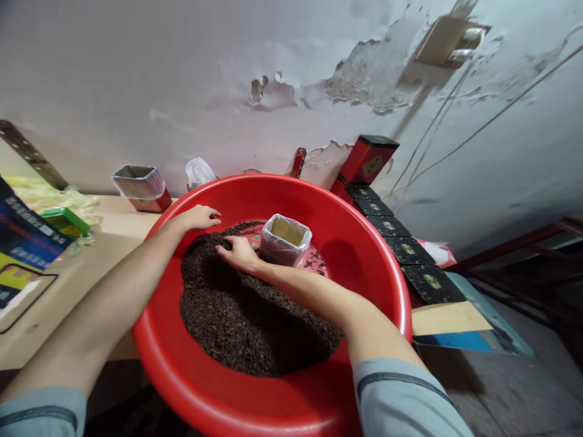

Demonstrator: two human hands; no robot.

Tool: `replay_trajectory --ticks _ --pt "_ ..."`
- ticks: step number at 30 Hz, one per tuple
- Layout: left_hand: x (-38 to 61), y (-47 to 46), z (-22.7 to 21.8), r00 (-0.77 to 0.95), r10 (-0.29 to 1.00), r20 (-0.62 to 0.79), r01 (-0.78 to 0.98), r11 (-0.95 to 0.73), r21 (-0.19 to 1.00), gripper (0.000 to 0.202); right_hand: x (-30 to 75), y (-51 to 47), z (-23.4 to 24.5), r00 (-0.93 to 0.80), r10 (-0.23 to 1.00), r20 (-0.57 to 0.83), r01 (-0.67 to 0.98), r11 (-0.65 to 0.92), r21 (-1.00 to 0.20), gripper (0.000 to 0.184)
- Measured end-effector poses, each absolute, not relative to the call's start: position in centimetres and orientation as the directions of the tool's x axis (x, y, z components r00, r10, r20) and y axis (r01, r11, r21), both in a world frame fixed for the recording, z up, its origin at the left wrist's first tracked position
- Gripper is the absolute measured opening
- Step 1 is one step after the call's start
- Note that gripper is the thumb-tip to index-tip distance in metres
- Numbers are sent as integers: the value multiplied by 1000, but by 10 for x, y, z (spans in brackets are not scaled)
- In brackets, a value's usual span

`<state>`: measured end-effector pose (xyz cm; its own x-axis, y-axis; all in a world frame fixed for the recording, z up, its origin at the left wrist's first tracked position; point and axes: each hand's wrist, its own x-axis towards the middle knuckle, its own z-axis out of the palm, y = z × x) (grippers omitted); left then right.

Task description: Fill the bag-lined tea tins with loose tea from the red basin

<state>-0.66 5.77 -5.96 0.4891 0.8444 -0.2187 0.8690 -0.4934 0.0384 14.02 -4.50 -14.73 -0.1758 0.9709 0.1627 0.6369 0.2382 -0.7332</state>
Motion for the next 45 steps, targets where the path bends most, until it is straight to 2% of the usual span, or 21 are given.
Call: replay_trajectory --ticks 4,8,11,14,23,28,30,32,35,38,41,43,45 --pt "-3 58 -61 506 828 -242 855 -519 11 50 174 -53 -95 -54 969 242 396 243 -886 33" --pt "6 57 -64 530 800 -280 832 -555 -12 52 223 -53 -58 179 956 235 141 211 -967 38" --pt "12 56 -66 537 783 -313 824 -566 -1 52 254 -51 -55 333 920 209 33 210 -977 45" --pt "14 57 -70 542 769 -340 822 -569 23 53 271 -47 -67 413 892 184 -18 210 -978 49" --pt "6 70 -85 494 772 -400 847 -531 20 59 285 -37 -84 459 857 234 12 258 -966 36" --pt "6 68 -82 502 763 -406 840 -542 20 59 290 -41 -84 390 896 212 -37 245 -969 30" --pt "13 58 -77 538 765 -354 827 -561 44 60 293 -44 -84 355 907 226 -4 243 -970 31" --pt "26 44 -72 640 734 -227 767 -629 128 63 296 -48 -83 305 919 248 69 238 -969 34" --pt "52 21 -72 812 584 -12 568 -785 248 61 299 -53 -80 192 943 273 202 234 -951 41" --pt "72 5 -79 879 475 36 460 -867 194 53 297 -57 -78 66 969 237 335 202 -920 38" --pt "80 -1 -88 895 446 22 441 -890 115 35 291 -59 -82 14 983 185 403 164 -901 29" --pt "81 -1 -90 895 445 27 441 -892 98 25 288 -59 -88 46 975 218 451 175 -875 27" --pt "81 1 -88 886 461 41 457 -886 84 23 286 -58 -95 115 942 315 512 215 -831 26"
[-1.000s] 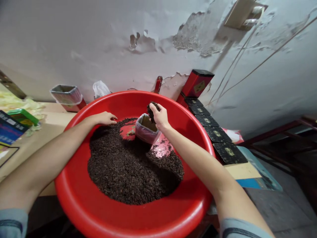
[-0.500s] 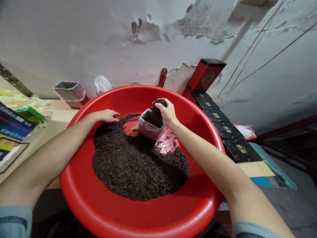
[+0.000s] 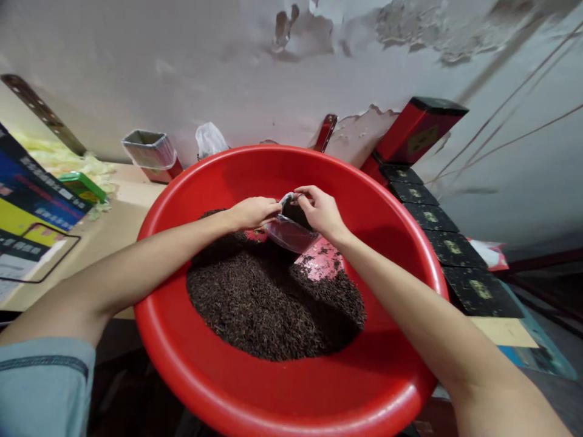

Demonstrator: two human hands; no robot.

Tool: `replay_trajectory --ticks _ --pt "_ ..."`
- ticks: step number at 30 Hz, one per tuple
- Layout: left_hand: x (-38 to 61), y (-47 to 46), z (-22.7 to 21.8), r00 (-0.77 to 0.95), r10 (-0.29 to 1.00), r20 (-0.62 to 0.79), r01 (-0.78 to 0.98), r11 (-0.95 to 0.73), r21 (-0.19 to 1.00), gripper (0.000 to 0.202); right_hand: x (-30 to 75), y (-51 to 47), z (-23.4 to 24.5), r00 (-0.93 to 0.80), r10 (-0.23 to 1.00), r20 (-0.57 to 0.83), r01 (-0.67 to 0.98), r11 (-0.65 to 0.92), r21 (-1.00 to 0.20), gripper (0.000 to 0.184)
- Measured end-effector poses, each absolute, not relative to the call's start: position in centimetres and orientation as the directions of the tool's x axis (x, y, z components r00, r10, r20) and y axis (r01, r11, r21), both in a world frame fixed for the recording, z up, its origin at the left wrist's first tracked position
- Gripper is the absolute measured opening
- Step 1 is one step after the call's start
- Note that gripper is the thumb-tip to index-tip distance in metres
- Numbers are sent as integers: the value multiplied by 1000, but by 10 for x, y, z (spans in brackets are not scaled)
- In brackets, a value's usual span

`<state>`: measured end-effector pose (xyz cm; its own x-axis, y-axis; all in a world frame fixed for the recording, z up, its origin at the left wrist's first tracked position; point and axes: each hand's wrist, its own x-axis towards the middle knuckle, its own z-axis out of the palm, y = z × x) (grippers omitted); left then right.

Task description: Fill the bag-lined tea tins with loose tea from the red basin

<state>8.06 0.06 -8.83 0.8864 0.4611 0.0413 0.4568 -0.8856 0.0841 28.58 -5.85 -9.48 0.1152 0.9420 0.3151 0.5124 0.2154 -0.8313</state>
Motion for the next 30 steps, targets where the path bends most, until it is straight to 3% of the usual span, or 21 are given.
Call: replay_trajectory --ticks 2,5,10,13,16,18,21,26,30 --pt "80 3 -85 868 492 63 488 -870 69 24 284 -59 -99 156 881 447 563 292 -773 27" --pt "77 7 -77 826 554 103 550 -833 65 25 281 -66 -96 68 809 584 616 426 -662 38" --pt "65 18 -70 759 635 144 623 -772 123 25 273 -86 -90 -142 699 701 780 515 -356 53" --pt "56 25 -72 743 662 98 653 -749 109 24 267 -93 -108 -361 665 653 765 612 -200 40" --pt "48 30 -74 724 689 34 684 -724 87 26 259 -96 -145 -543 782 306 731 619 -286 33" --pt "45 33 -74 698 716 -13 714 -695 81 29 252 -99 -171 -542 835 91 764 535 -361 46" --pt "41 35 -69 678 730 -91 735 -674 66 30 239 -108 -202 -428 900 -86 835 357 -419 73" --pt "40 27 -57 697 697 -168 713 -699 59 28 220 -127 -212 -446 880 -162 819 327 -472 83" --pt "39 24 -58 683 703 -197 724 -687 61 31 216 -131 -205 -430 899 -86 756 306 -579 59"
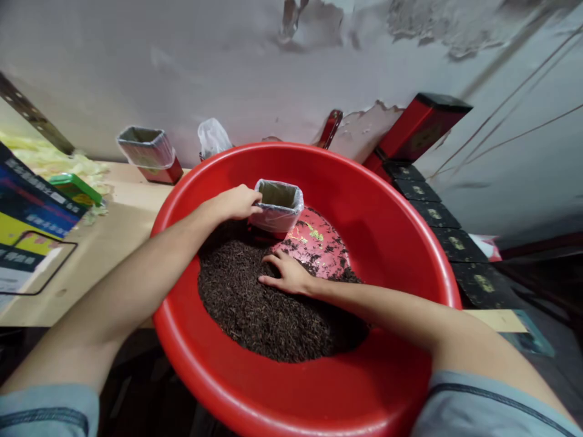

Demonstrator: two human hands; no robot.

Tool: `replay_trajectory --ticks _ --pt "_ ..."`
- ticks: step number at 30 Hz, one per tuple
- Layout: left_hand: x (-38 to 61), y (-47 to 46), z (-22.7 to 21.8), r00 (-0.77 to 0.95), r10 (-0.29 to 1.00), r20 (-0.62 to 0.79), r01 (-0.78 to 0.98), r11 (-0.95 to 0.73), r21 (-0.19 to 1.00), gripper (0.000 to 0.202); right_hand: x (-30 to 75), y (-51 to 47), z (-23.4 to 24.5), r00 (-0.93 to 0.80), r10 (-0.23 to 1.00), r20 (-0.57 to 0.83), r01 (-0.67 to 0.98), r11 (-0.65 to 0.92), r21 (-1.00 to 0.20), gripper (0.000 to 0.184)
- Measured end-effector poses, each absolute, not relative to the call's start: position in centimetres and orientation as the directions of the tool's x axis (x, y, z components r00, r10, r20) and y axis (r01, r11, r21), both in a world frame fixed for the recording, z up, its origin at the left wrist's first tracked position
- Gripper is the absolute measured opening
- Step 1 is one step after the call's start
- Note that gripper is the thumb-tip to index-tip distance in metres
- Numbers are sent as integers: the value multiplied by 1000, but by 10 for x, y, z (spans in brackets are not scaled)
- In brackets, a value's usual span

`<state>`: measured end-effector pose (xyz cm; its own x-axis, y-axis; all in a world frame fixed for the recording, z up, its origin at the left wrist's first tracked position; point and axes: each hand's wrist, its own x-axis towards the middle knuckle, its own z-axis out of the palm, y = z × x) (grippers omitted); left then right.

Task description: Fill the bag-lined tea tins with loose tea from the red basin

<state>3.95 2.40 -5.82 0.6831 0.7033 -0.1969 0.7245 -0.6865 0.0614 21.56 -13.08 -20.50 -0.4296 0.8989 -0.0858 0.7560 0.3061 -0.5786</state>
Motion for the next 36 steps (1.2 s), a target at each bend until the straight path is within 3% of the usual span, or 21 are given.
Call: replay_trajectory --ticks 5,10,18,21,24,29,33,36 --pt "32 28 -59 694 704 -151 720 -675 163 31 212 -122 -195 -450 893 -21 698 336 -633 37" --pt "24 23 -47 672 740 -34 714 -636 292 28 208 -107 -153 -470 879 77 604 384 -699 30" --pt "21 34 -58 606 789 104 726 -601 335 22 223 -51 -54 -82 924 373 333 379 -864 42" --pt "21 38 -66 566 816 118 735 -565 374 18 222 -16 -51 53 917 395 155 384 -910 43" --pt "22 39 -72 538 833 129 714 -532 455 15 221 8 -64 114 901 419 127 405 -905 38" --pt "22 35 -73 510 850 132 681 -493 540 12 222 18 -88 14 916 400 40 399 -916 32" --pt "23 29 -65 500 855 134 681 -485 549 10 224 21 -87 -54 915 399 112 403 -908 31" --pt "24 24 -60 502 857 113 694 -477 539 11 232 11 -79 -104 884 455 404 456 -793 20"
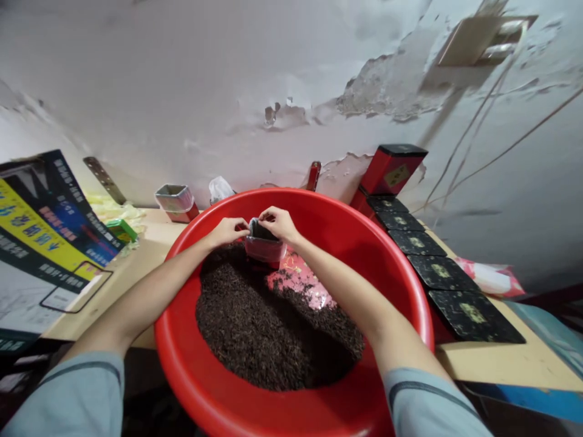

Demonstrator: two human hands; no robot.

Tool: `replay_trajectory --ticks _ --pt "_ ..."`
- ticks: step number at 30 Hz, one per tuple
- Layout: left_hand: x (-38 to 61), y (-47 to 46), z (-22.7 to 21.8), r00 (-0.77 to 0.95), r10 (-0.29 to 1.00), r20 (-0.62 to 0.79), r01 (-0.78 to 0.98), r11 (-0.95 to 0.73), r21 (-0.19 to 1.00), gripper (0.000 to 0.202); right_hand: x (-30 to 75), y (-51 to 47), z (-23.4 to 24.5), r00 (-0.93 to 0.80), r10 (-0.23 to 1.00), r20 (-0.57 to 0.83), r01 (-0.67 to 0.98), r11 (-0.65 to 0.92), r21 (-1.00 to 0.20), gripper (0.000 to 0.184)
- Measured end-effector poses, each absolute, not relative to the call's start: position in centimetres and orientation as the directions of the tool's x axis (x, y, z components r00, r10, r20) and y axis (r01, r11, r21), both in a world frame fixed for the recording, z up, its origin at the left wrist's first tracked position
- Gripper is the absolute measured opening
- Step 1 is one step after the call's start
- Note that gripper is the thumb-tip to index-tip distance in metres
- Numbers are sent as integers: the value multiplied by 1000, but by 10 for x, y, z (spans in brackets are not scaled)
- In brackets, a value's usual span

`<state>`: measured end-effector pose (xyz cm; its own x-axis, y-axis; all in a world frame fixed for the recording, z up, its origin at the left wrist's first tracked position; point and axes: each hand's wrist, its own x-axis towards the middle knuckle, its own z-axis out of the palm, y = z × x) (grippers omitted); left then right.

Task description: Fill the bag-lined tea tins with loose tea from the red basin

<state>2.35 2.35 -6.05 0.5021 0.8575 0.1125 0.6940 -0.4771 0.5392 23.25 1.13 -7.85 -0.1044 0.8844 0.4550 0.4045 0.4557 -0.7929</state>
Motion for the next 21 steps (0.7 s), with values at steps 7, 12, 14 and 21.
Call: replay_trajectory --ticks 7,12,14,21 --pt "25 33 -72 536 837 106 666 -497 557 23 271 -73 -71 -200 896 396 794 385 -470 33" --pt "28 34 -73 557 830 37 680 -480 554 27 253 -172 -95 -637 737 -227 717 459 -524 88" --pt "29 33 -72 564 825 39 680 -491 544 26 237 -198 -117 -672 620 -404 732 477 -485 123" --pt "28 31 -70 571 815 100 701 -547 457 22 197 -212 -146 -522 583 -623 805 579 -133 141"
